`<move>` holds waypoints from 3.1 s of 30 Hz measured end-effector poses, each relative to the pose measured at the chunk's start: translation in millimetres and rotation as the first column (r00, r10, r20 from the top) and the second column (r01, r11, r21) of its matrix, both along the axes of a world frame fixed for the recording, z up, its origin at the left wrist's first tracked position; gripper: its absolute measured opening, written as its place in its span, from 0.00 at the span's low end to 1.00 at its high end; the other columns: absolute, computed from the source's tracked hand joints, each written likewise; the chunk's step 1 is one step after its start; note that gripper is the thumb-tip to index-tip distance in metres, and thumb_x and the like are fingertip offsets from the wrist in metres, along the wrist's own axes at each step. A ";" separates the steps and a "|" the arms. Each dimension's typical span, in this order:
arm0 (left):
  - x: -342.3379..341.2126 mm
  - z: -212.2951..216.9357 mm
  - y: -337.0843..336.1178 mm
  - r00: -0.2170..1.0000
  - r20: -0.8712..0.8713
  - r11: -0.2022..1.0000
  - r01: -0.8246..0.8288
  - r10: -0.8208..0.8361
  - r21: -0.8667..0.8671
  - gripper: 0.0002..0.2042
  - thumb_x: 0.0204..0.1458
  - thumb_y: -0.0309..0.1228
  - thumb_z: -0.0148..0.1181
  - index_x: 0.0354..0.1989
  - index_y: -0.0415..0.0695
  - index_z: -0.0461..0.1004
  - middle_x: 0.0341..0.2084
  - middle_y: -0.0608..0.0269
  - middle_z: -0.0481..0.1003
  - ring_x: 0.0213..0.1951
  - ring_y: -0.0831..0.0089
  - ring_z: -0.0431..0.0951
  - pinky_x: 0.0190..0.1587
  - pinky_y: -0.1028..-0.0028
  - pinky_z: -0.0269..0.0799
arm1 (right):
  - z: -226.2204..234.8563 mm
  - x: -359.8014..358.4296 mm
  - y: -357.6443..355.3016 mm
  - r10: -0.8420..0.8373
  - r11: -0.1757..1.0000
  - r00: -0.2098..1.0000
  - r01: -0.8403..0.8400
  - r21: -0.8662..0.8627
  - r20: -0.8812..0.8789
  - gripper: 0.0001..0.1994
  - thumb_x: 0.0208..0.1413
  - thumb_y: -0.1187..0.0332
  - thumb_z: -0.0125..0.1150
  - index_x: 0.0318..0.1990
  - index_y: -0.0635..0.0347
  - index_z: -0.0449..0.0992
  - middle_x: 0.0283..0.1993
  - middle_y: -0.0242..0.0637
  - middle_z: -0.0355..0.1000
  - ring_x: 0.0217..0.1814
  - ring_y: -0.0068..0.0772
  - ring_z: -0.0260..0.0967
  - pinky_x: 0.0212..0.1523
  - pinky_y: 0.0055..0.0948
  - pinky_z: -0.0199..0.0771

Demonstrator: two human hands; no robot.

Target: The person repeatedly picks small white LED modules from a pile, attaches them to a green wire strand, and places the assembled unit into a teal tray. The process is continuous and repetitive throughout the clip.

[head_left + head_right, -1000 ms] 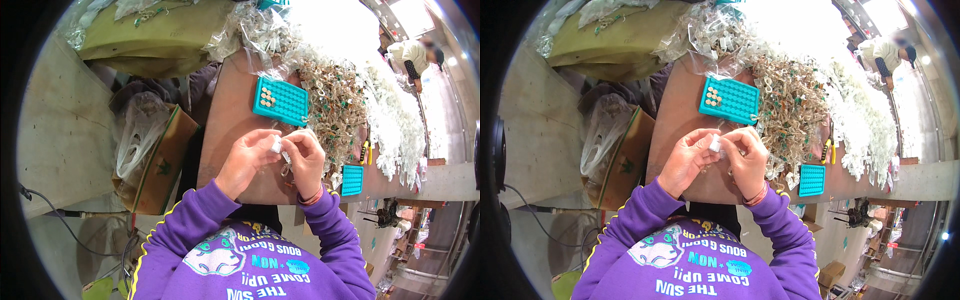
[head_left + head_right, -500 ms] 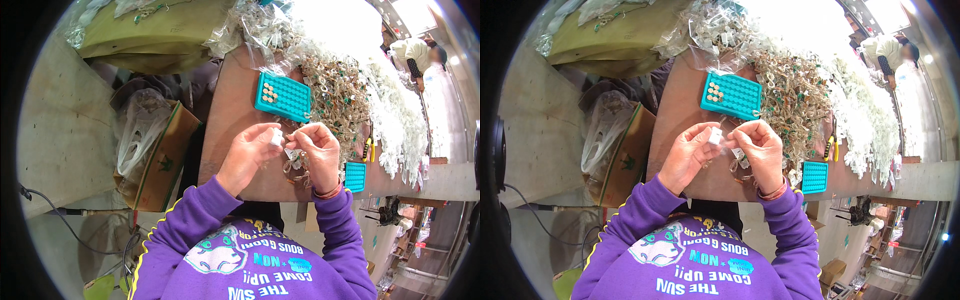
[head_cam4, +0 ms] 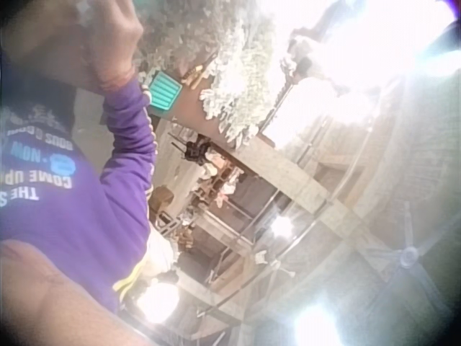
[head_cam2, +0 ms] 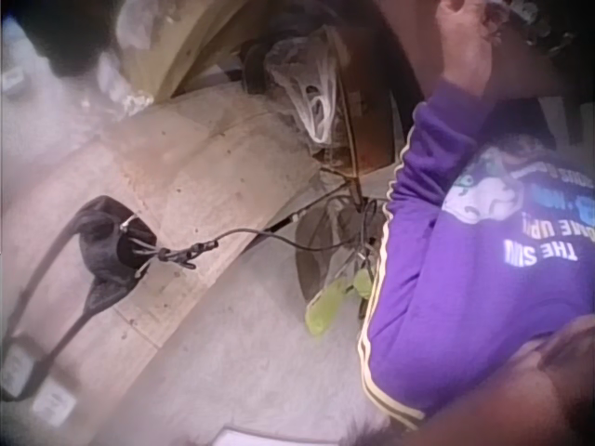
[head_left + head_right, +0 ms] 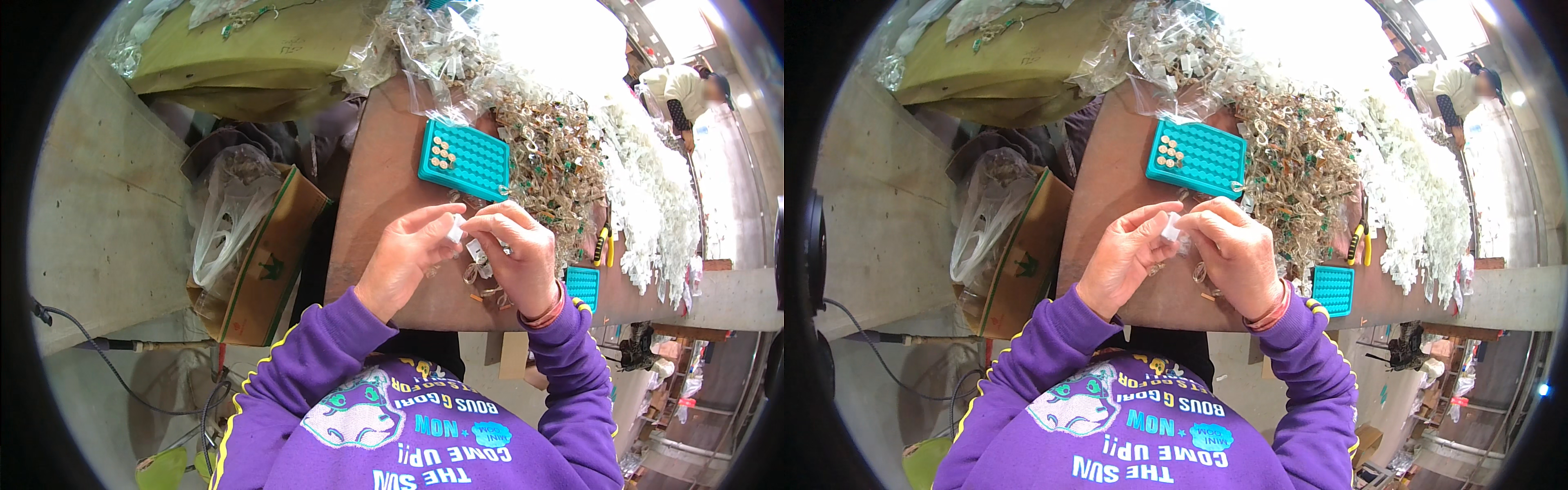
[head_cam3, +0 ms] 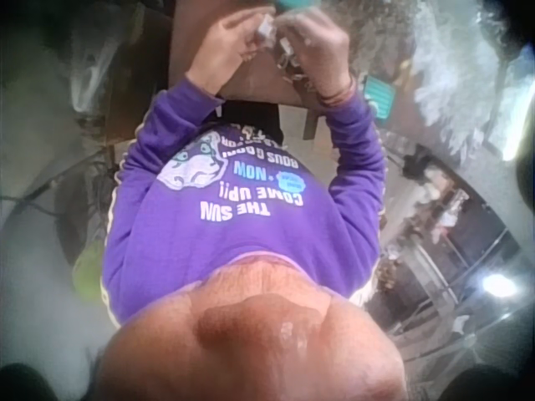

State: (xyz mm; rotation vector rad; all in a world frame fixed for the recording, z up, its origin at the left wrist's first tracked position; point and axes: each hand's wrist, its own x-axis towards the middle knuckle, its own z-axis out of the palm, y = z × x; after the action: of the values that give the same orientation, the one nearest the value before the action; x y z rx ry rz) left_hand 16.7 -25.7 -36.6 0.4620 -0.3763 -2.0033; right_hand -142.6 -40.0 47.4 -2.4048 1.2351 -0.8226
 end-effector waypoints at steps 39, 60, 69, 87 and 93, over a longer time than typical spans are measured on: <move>-1.5 -7.8 1.6 0.999 -0.035 1.000 -0.020 0.021 0.022 0.14 0.61 0.34 0.55 0.51 0.40 0.73 0.39 0.66 0.77 0.39 0.79 0.77 0.43 0.78 0.74 | -18.3 16.2 12.5 -0.151 0.988 0.988 0.151 -0.031 -0.010 0.04 0.53 0.82 0.58 0.35 0.65 0.71 0.31 0.42 0.70 0.32 0.39 0.73 0.34 0.29 0.72; -4.9 -6.0 2.9 0.996 0.016 0.996 -0.087 0.088 -0.013 0.11 0.60 0.31 0.56 0.48 0.39 0.74 0.39 0.65 0.77 0.37 0.80 0.76 0.40 0.78 0.73 | -14.8 13.6 9.6 -0.054 0.997 0.993 0.049 -0.057 -0.104 0.05 0.54 0.76 0.55 0.38 0.60 0.70 0.29 0.44 0.67 0.29 0.49 0.71 0.28 0.39 0.71; -5.4 -10.6 -2.2 0.995 0.066 0.996 -0.075 0.072 0.053 0.12 0.63 0.32 0.52 0.50 0.39 0.71 0.37 0.61 0.77 0.35 0.74 0.77 0.41 0.71 0.75 | -19.3 15.8 13.2 -0.060 0.987 0.998 0.055 -0.149 -0.029 0.08 0.50 0.75 0.58 0.38 0.59 0.68 0.29 0.45 0.69 0.31 0.48 0.73 0.27 0.38 0.73; 5.7 84.9 -76.9 0.047 0.355 0.304 0.417 0.934 -0.856 0.18 0.50 0.30 0.62 0.51 0.49 0.74 0.49 0.50 0.74 0.48 0.53 0.76 0.49 0.65 0.73 | -17.2 -59.8 121.0 -0.521 0.852 0.686 0.457 0.257 0.508 0.03 0.58 0.78 0.58 0.37 0.67 0.76 0.30 0.36 0.75 0.31 0.22 0.74 0.35 0.21 0.73; 13.7 40.2 -41.3 0.016 0.586 0.406 0.706 0.810 -0.581 0.09 0.49 0.26 0.61 0.39 0.43 0.78 0.42 0.58 0.77 0.44 0.58 0.77 0.45 0.66 0.74 | -27.2 -71.6 117.3 -0.536 0.844 0.684 0.444 0.300 0.495 0.03 0.59 0.78 0.57 0.36 0.69 0.75 0.32 0.35 0.75 0.32 0.21 0.73 0.36 0.19 0.72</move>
State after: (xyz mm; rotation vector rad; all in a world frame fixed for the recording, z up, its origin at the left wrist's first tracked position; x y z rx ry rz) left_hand 30.4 -67.0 3.7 1.0886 -2.3177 -0.3686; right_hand -214.2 77.3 20.3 -1.5071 1.6151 -1.4031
